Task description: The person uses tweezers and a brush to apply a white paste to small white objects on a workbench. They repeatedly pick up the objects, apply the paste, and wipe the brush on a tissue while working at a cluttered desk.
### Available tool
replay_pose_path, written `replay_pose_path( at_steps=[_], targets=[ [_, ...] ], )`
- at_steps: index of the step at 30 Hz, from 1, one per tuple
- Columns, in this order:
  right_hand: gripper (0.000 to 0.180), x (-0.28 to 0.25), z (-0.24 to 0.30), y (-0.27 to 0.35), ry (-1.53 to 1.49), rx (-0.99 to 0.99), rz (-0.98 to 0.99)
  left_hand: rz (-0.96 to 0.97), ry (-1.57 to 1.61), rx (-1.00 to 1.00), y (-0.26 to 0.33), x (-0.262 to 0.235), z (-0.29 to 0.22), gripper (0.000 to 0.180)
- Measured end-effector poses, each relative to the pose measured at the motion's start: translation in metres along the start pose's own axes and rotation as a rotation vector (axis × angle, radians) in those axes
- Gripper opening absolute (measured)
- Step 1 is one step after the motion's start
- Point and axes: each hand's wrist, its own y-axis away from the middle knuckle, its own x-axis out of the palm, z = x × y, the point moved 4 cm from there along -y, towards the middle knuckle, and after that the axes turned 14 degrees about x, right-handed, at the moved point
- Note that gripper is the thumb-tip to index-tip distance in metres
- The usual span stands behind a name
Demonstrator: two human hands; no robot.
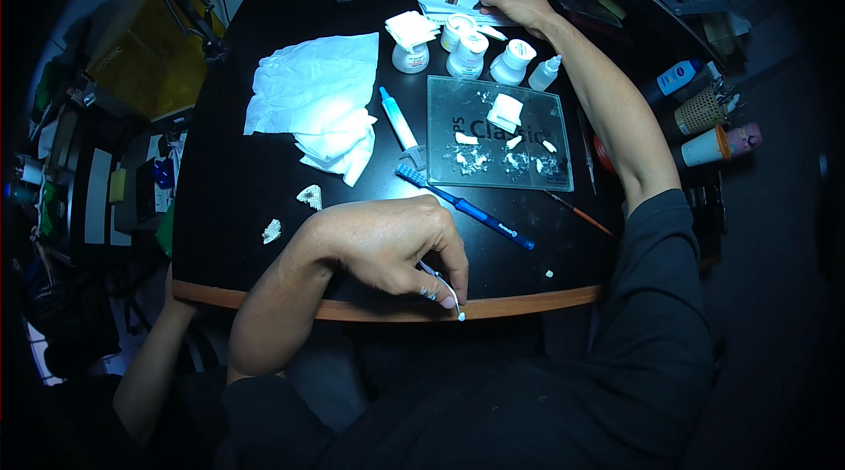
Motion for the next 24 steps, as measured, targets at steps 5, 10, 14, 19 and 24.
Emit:
replay_pose_path(
  at_steps=[5,10,14,19,24],
  targets=[
    [0.012,0.006,0.020,0.016,0.074,0.038,0.004,-0.003,-0.003,-0.022,0.003,-0.001,0.001,0.014],
    [0.017,0.000,0.003,0.007,-0.202,0.042,0.034,-0.008,-0.002,0.017,0.000,0.000,-0.001,0.014],
    [0.015,-0.001,-0.002,0.000,-0.278,0.043,0.034,-0.008,0.008,0.006,0.001,0.000,0.001,0.014],
    [0.011,0.000,0.003,0.000,-0.181,0.051,0.043,-0.011,0.002,-0.004,0.002,-0.001,0.000,0.014],
    [0.011,-0.001,0.005,0.001,-0.191,0.090,0.042,-0.059,0.006,0.103,0.004,0.001,0.007,0.017]
  ],
)
